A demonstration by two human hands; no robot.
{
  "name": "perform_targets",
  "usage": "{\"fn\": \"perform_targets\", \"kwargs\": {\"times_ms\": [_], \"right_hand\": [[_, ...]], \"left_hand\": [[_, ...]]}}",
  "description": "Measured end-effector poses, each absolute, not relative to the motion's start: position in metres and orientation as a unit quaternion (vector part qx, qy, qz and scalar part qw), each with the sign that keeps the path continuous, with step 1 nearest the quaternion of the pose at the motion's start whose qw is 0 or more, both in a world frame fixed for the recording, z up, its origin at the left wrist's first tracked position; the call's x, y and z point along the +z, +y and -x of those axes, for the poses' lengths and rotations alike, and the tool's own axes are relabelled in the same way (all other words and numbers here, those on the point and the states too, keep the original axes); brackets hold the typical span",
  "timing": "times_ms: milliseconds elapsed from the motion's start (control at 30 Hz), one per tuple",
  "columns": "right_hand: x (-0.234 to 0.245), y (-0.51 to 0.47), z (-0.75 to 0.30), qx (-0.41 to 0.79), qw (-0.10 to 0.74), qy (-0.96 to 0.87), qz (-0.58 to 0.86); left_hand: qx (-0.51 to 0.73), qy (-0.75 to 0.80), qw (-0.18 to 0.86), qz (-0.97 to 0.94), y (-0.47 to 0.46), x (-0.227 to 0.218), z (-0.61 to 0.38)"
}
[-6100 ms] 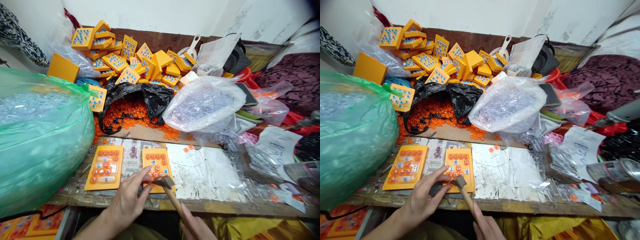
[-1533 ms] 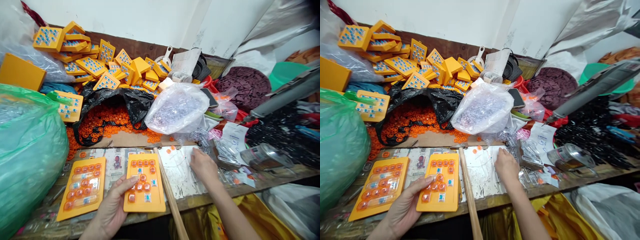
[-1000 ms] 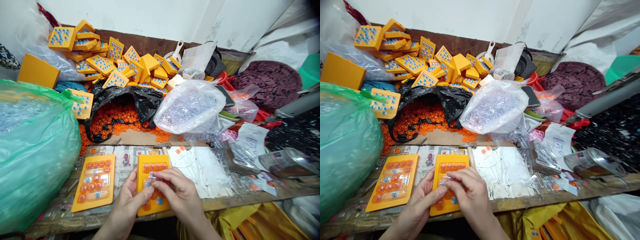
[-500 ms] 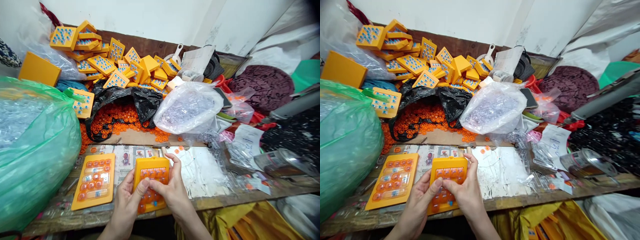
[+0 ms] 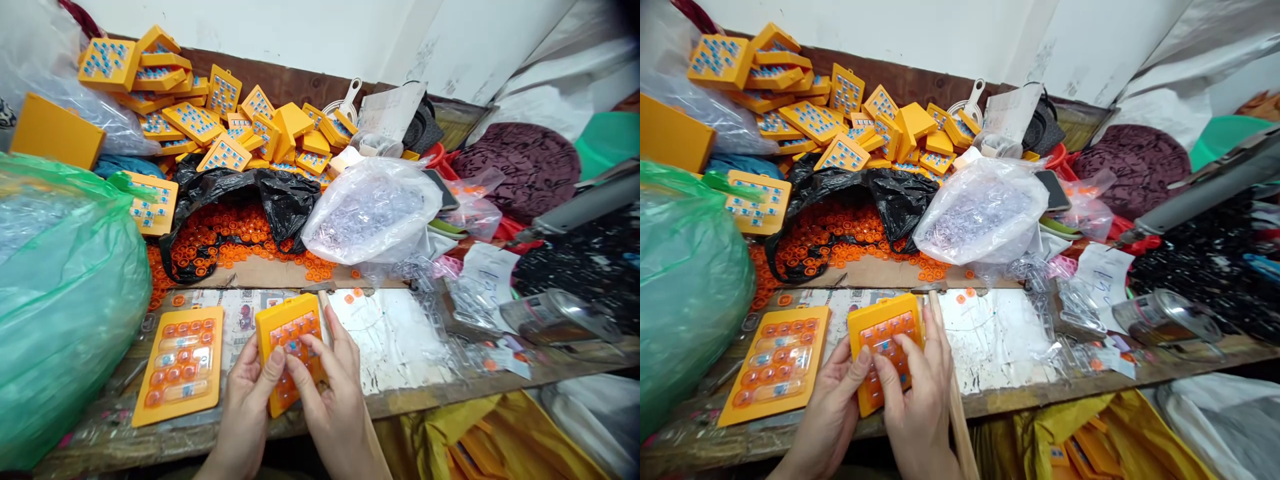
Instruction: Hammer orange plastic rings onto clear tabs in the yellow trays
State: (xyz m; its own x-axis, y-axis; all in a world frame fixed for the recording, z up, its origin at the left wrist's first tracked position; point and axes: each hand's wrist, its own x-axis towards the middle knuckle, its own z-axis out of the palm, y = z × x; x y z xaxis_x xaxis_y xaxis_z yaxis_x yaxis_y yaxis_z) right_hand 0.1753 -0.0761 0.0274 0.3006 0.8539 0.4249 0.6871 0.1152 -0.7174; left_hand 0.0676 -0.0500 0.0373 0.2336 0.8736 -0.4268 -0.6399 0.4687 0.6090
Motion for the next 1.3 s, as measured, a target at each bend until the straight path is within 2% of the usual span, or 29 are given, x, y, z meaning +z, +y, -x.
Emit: {"fn": "perform_targets", "kwargs": {"times_ms": [100,167,300,400,567,733,833,1033,1167,1300], "right_hand": [[0.022,-0.077,-0.165,0.163,0.531,-0.495,0.668],[0.019,-0.079,-0.158,0.168,0.575,-0.457,0.657],[0.024,-0.081,-0.163,0.207,0.677,-0.422,0.566],[0.036,-0.072,-0.202,0.229,0.703,-0.333,0.586],[0.041,-0.055,-0.302,0.187,0.618,-0.333,0.687],[0.048,-0.057,-0.375,-0.049,0.469,-0.308,0.826],[0.065,-0.06,-0.408,-0.115,0.355,-0.289,0.882],[0.077,-0.064,-0.464,-0.037,0.183,-0.247,0.951],[0.069,-0.063,-0.488,0.016,0.144,-0.229,0.963],[0.069,-0.057,-0.494,0.0,0.138,-0.255,0.957]], "left_hand": [[0.505,0.403,0.743,-0.175,-0.054,0.034,-0.07],[0.505,0.412,0.738,-0.175,-0.054,0.034,-0.072],[0.506,0.415,0.746,-0.124,-0.046,0.037,-0.071],[0.509,0.436,0.739,-0.067,-0.038,0.039,-0.065],[0.512,0.477,0.713,-0.029,-0.03,0.037,-0.055],[0.51,0.471,0.718,-0.048,-0.033,0.035,-0.055],[0.508,0.472,0.718,-0.055,-0.034,0.034,-0.056],[0.494,0.469,0.73,-0.048,-0.034,0.033,-0.056],[0.494,0.471,0.729,-0.045,-0.034,0.028,-0.055],[0.494,0.472,0.729,-0.046,-0.034,0.027,-0.055]]}}
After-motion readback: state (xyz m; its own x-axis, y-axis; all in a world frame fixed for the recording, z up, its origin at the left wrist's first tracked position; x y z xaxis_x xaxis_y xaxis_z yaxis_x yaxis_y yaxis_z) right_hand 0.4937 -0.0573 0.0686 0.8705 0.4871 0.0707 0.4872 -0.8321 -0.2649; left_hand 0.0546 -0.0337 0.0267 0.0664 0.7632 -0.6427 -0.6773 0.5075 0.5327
